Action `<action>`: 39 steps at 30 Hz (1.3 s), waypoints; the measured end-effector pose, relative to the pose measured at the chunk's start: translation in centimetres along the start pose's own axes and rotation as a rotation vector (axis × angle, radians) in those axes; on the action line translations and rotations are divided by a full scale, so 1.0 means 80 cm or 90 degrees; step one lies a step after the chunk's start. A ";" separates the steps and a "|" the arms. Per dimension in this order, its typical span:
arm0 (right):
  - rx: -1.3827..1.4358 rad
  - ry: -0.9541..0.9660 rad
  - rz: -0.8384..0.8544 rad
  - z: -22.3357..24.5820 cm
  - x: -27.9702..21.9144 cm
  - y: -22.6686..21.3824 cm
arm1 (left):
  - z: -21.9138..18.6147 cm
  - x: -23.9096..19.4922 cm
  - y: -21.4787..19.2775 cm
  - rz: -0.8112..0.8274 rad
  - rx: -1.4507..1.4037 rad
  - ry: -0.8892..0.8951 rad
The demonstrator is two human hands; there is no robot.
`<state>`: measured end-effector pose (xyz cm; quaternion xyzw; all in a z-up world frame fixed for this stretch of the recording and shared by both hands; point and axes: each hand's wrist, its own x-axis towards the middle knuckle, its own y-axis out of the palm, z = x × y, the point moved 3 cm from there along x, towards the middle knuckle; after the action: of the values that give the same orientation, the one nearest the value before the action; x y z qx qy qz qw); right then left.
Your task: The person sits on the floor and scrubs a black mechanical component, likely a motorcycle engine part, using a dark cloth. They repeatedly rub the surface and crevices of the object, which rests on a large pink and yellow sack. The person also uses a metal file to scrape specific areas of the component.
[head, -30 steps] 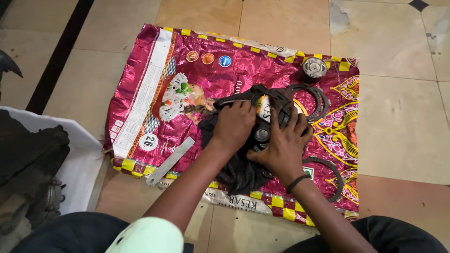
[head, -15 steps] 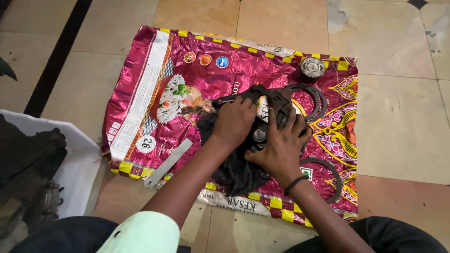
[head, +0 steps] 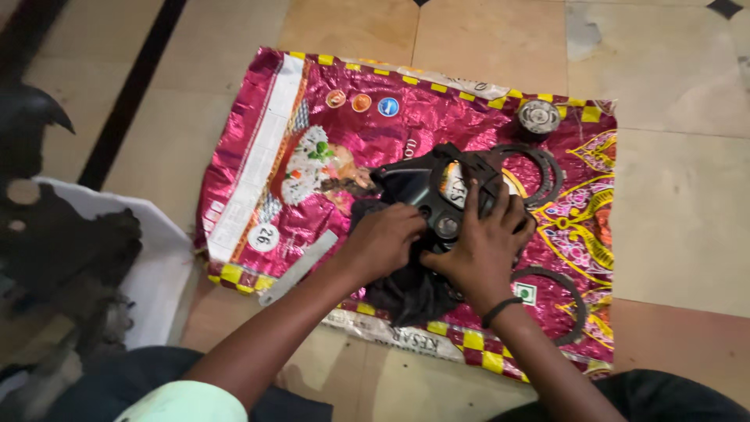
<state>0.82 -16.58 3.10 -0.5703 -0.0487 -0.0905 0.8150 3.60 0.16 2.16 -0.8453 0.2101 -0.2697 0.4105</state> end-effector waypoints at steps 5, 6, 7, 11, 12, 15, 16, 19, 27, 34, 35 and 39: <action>-0.009 -0.019 -0.026 -0.005 -0.003 0.004 | 0.008 0.037 -0.018 -0.003 0.060 -0.100; -0.012 -0.024 -0.024 -0.006 -0.002 0.004 | 0.003 0.039 -0.017 -0.081 0.037 -0.057; -0.015 -0.030 -0.022 -0.004 -0.001 0.005 | -0.001 0.041 -0.015 -0.159 0.014 -0.013; 0.001 -0.042 -0.062 -0.007 -0.003 0.007 | -0.005 0.036 0.035 -0.178 -0.059 -0.122; 0.001 -0.040 -0.060 -0.006 -0.002 0.009 | 0.000 0.030 0.040 -0.194 -0.100 -0.103; -0.007 -0.020 -0.014 -0.004 0.001 0.011 | 0.020 0.012 0.034 -0.146 -0.188 -0.081; -0.018 -0.011 0.008 -0.008 0.002 0.008 | 0.023 0.009 0.032 -0.117 -0.217 -0.078; -0.001 -0.026 -0.009 -0.001 0.000 0.006 | 0.031 -0.002 0.008 0.053 -0.102 0.040; -0.008 -0.042 -0.017 -0.003 -0.002 0.009 | 0.019 0.018 -0.004 -0.023 -0.004 0.045; 0.006 -0.067 -0.057 -0.004 -0.001 0.009 | -0.014 0.015 0.020 0.037 0.221 0.007; 0.008 -0.068 -0.050 -0.002 -0.001 0.010 | -0.013 0.013 0.017 0.040 0.198 -0.041; 0.006 -0.076 -0.055 -0.002 -0.005 0.009 | -0.010 0.014 0.023 0.014 0.108 -0.172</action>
<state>0.56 -16.47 2.30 -0.5684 -0.1225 -0.0914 0.8084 3.70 -2.02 1.43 -0.8340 0.1385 -0.1657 0.5077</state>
